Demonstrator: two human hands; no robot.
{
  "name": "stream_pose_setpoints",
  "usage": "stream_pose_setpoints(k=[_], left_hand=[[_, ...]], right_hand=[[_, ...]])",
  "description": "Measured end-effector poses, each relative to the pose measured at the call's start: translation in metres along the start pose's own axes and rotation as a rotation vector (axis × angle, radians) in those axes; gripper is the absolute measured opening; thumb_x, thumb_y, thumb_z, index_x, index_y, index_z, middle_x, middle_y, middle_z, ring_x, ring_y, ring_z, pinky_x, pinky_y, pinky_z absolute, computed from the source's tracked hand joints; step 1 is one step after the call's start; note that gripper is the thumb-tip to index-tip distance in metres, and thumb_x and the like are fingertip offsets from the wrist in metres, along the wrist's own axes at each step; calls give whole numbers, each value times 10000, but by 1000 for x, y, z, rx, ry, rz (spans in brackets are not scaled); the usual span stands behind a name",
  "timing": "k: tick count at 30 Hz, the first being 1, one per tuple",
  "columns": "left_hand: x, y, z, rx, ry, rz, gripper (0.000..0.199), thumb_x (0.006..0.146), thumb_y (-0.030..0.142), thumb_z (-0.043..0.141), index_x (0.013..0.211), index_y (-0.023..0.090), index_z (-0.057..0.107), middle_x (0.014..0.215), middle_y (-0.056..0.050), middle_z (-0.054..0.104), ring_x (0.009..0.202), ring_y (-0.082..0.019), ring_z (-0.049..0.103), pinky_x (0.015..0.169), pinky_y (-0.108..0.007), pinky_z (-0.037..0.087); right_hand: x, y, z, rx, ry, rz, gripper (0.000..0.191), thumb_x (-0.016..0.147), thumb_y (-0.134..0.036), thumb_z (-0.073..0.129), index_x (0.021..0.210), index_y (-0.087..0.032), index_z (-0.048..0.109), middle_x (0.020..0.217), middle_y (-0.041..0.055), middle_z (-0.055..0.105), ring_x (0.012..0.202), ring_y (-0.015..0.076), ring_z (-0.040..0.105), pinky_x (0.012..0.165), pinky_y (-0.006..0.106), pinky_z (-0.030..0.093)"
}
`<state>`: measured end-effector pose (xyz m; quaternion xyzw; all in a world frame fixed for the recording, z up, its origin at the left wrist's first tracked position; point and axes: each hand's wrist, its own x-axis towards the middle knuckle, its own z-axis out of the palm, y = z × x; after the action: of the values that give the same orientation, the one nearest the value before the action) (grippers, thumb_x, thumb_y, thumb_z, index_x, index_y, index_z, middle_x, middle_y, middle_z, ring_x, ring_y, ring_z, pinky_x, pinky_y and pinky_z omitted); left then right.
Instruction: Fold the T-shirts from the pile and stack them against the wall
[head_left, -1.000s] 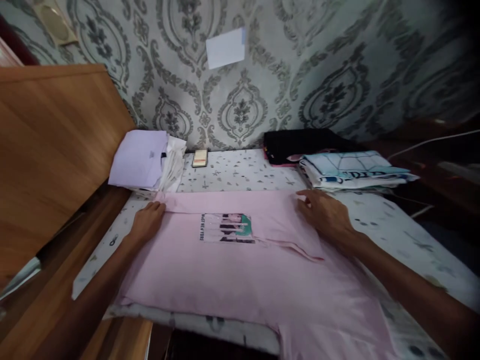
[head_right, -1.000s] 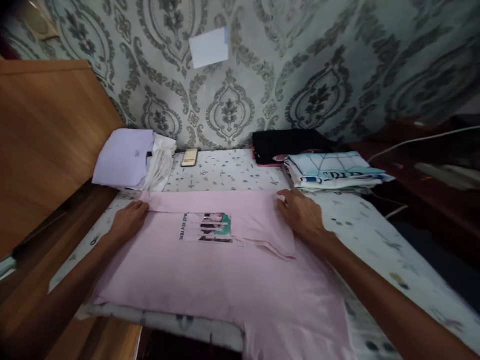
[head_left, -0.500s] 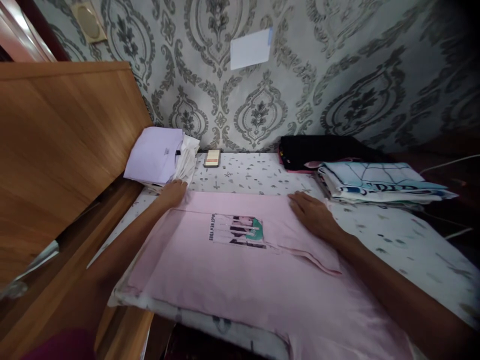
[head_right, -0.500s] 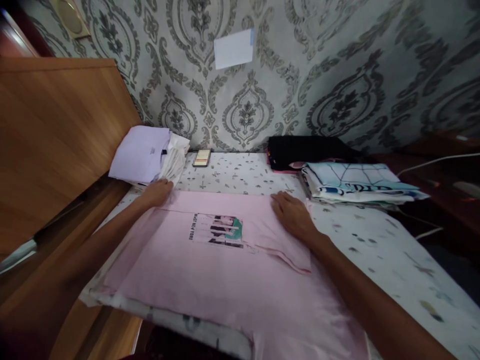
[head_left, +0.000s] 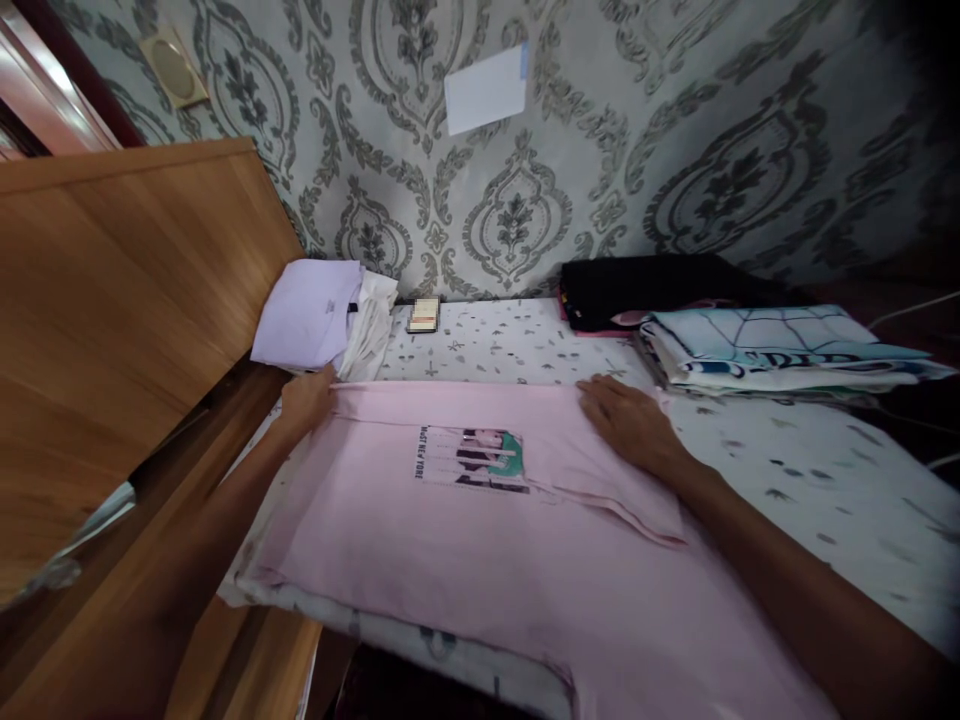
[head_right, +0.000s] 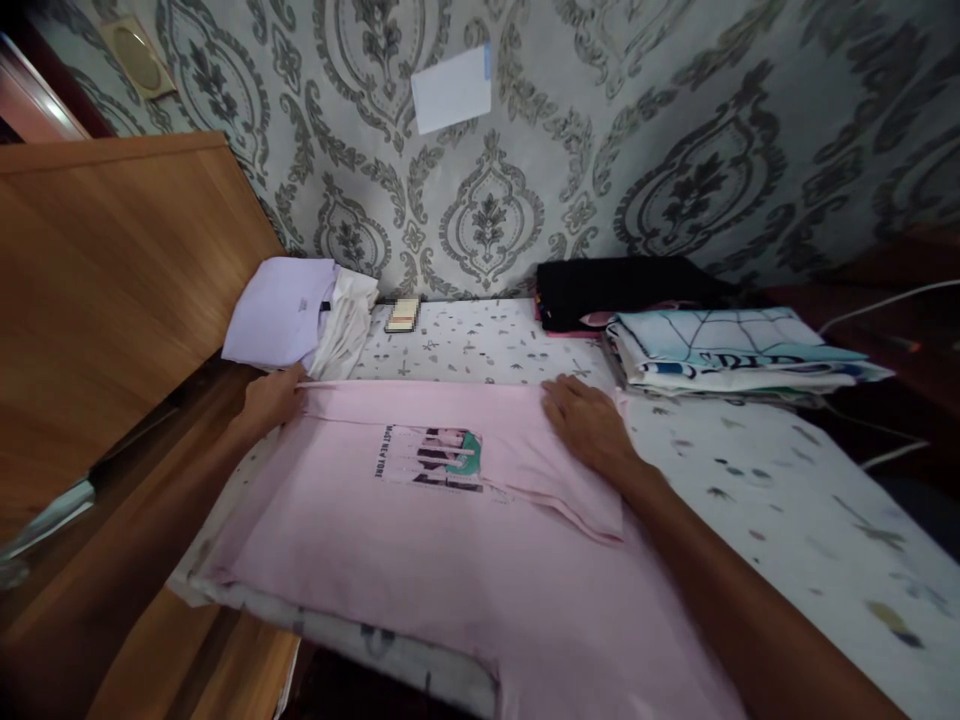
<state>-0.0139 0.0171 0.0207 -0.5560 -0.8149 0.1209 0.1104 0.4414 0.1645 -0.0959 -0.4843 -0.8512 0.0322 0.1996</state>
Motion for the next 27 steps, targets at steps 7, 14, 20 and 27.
stream_pose_setpoints(k=[7, 14, 20, 27], left_hand=[[-25, 5, 18, -72, 160, -52, 363, 952, 144, 299, 1174, 126, 586, 1174, -208, 659, 1091, -328, 650, 870, -455, 531], [-15, 36, 56, -350, 104, 399, 521, 1000, 360, 369, 1450, 105, 430, 1576, -190, 395, 1476, -262, 343, 1192, -435, 310], [-5, 8, 78, -386, -39, 257, 656, 1010, 498, 291, 1553, 131, 291, 1652, -171, 233, 1543, -264, 183, 1219, -518, 213], [-26, 21, 64, -275, 105, 222, 588, 1015, 422, 272, 1518, 136, 377, 1572, -196, 403, 1480, -311, 344, 1174, -638, 240]], right_hand=[[-1, -3, -1, -28, -16, 14, 490, 980, -350, 323, 1286, -128, 634, 1377, 181, 613, 1357, 310, 510, 1128, 491, 418], [0, 2, 4, -40, -2, 6, 498, 967, -366, 342, 1287, -126, 639, 1361, 173, 629, 1348, 321, 521, 1132, 512, 415], [-1, -2, 1, -30, -16, 22, 486, 975, -352, 344, 1302, -138, 632, 1381, 163, 619, 1353, 303, 517, 1152, 508, 388], [-8, -17, -18, 94, -19, 99, 497, 947, -276, 409, 1403, -132, 545, 1450, 144, 566, 1407, 276, 456, 1169, 493, 369]])
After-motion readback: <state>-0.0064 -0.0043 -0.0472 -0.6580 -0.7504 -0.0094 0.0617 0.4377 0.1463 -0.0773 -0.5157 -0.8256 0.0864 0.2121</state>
